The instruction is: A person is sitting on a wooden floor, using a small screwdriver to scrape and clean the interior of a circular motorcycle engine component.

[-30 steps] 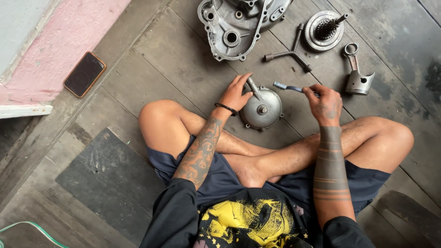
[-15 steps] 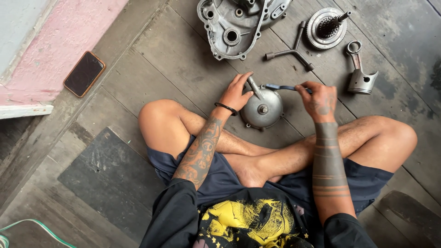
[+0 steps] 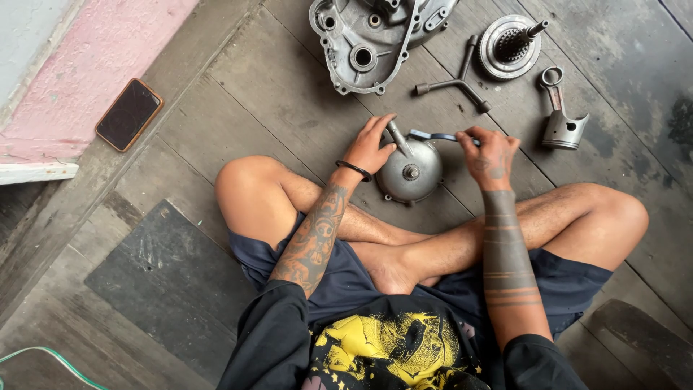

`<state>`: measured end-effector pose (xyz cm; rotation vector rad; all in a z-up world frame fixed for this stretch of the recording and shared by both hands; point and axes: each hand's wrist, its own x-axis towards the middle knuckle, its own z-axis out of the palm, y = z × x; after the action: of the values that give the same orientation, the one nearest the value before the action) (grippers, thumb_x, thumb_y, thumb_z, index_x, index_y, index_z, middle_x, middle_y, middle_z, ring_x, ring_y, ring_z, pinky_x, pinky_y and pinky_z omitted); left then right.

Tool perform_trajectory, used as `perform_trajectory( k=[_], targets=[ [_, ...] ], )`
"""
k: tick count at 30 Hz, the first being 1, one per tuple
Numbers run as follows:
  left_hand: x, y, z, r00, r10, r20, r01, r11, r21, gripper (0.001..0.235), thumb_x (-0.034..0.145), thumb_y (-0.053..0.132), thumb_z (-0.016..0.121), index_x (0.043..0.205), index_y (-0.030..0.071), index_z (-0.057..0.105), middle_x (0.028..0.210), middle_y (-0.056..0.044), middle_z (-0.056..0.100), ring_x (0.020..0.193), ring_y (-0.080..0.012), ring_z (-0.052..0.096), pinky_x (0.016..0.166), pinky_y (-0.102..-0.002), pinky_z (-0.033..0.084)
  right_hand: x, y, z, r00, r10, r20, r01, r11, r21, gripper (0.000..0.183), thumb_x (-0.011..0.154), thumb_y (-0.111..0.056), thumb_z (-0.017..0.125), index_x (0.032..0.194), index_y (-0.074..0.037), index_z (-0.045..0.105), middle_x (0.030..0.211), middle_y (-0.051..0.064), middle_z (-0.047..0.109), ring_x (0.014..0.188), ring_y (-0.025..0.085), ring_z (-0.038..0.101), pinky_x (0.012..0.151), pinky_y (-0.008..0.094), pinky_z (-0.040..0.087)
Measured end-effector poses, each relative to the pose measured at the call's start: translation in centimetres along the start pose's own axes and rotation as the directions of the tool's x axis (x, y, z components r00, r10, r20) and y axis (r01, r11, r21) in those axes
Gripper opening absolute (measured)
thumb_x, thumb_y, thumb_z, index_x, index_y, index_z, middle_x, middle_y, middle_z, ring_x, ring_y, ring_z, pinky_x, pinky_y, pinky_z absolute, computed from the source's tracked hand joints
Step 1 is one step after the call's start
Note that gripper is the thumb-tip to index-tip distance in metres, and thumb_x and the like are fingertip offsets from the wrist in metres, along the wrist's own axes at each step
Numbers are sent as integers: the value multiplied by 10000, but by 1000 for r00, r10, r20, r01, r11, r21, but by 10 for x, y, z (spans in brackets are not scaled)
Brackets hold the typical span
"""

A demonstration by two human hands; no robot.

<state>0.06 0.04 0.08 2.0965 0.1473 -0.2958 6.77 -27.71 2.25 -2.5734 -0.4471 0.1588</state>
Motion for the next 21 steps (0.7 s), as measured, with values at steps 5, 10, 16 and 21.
perform_trajectory(
  k=[5, 10, 16, 21],
  targets=[
    [-1, 1, 0, 1000, -4, 7, 4, 1000, 4, 670, 898, 154, 724, 1509, 173, 448, 1415, -122, 513, 1357, -361, 527, 1137, -475, 479, 0, 27, 1, 997, 30, -65, -33, 998, -54, 172, 1080, -393, 688, 997, -249, 733, 865, 26, 717, 941, 285, 647, 984, 453, 293],
    [-1, 1, 1, 1000, -26, 12, 26, 1000, 15, 675, 902, 170, 724, 1515, 180, 441, 1421, -109, 509, 1362, -344, 525, 1139, -466, 479, 2, 0, 10, 1000, 14, -12, -13, 999, 49, 177, 1070, -361, 682, 983, -211, 719, 841, 36, 690, 933, 283, 609, 1002, 496, 277],
    [0, 6, -2, 1000, -8, 8, 8, 1000, 7, 662, 908, 147, 716, 1512, 138, 446, 1413, -142, 515, 1349, -371, 532, 1128, -482, 486, 9, 13, 10, 999, -24, -34, 25, 1000, 16, 220, 1089, -393, 690, 962, -218, 731, 834, 27, 697, 893, 290, 620, 971, 454, 302],
    [1, 0, 1, 1000, -15, 12, 15, 1000, 12, 679, 902, 162, 730, 1517, 154, 442, 1428, -123, 506, 1364, -356, 522, 1138, -472, 484, 6, 18, 7, 995, 22, -100, -29, 997, -66, 187, 1092, -379, 707, 979, -230, 716, 810, 39, 662, 894, 281, 594, 999, 487, 287]
  ],
)
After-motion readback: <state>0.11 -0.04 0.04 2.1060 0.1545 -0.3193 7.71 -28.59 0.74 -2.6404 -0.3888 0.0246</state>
